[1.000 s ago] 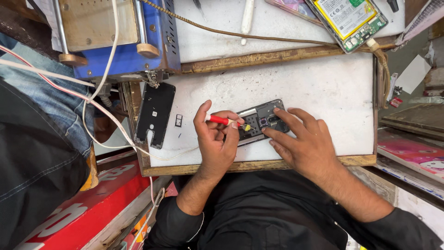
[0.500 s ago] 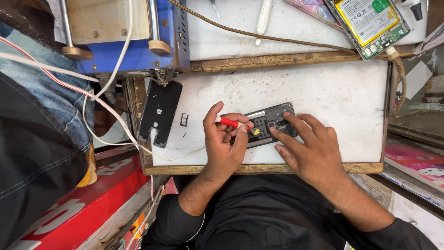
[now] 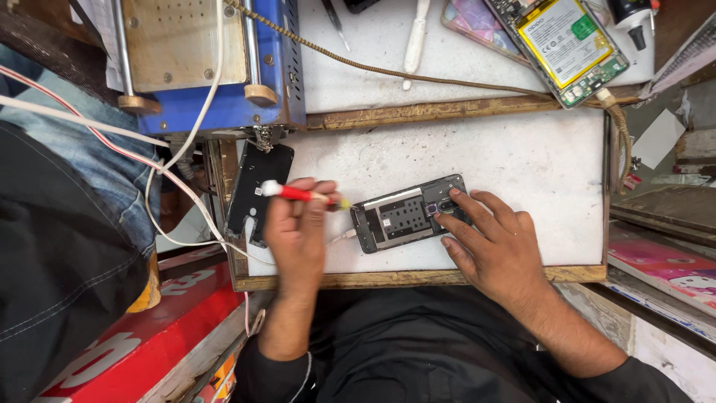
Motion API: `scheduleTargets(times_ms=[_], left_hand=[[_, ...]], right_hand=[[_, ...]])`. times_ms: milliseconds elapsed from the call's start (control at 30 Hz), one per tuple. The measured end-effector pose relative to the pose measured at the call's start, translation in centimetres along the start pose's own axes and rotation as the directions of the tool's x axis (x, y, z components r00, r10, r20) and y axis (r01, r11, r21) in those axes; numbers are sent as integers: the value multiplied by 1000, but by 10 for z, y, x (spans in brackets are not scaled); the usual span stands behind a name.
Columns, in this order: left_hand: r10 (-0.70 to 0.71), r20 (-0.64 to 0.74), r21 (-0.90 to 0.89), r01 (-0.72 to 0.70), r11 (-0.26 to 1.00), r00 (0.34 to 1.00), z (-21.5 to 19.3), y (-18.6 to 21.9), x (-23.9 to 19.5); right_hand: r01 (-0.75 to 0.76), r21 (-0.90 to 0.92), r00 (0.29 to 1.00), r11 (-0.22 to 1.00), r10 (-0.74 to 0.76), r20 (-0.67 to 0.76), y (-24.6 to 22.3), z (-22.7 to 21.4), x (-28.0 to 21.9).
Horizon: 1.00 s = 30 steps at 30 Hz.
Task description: The person uses a red-handled tool to apply a substance to the internal components of a disassembled mobile phone. They repeatedly dab and spread the substance across the circuit board and surrounding areas while the phone remains open on the workbench.
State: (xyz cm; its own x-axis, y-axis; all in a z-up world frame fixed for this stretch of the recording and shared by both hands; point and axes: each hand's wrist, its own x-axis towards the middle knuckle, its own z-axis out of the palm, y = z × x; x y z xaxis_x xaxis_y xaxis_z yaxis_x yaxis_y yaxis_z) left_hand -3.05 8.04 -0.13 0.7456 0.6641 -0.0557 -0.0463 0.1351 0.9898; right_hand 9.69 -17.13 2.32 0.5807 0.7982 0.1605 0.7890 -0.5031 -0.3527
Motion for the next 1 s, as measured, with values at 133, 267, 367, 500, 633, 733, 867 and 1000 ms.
scheduleTargets(times_ms=[133, 267, 367, 500, 633, 733, 867, 1000], left_hand=[[99, 7, 135, -99, 986, 995, -31, 10, 10], [71, -2, 203, -69, 977, 997, -45, 11, 19], [52, -30, 250, -43, 967, 998, -48, 9, 23], [32, -61, 290, -13, 957, 998, -47, 11, 27], [151, -55, 380, -119, 917, 987, -45, 18, 18], [232, 48, 352, -234, 906, 972, -28, 16, 5], [206, 193, 199, -244, 949, 959, 23, -3, -12], [309, 419, 197, -417, 887, 854, 59, -14, -17]], right_hand=[[-9, 16, 1000, 1000, 9, -6, -2, -1, 0], [-16, 61, 1000, 998, 17, -20, 0, -2, -2], [-87, 176, 992, 981, 102, -76, 5, -3, -8], [-206, 378, 949, 903, 278, -148, 8, -3, -14], [-237, 428, 931, 872, 329, -154, 6, -3, -16], [-200, 391, 941, 898, 287, -177, 6, -4, -12], [-135, 291, 954, 947, 204, -222, 4, -6, -8], [-113, 255, 960, 960, 172, -222, 4, -4, -9]])
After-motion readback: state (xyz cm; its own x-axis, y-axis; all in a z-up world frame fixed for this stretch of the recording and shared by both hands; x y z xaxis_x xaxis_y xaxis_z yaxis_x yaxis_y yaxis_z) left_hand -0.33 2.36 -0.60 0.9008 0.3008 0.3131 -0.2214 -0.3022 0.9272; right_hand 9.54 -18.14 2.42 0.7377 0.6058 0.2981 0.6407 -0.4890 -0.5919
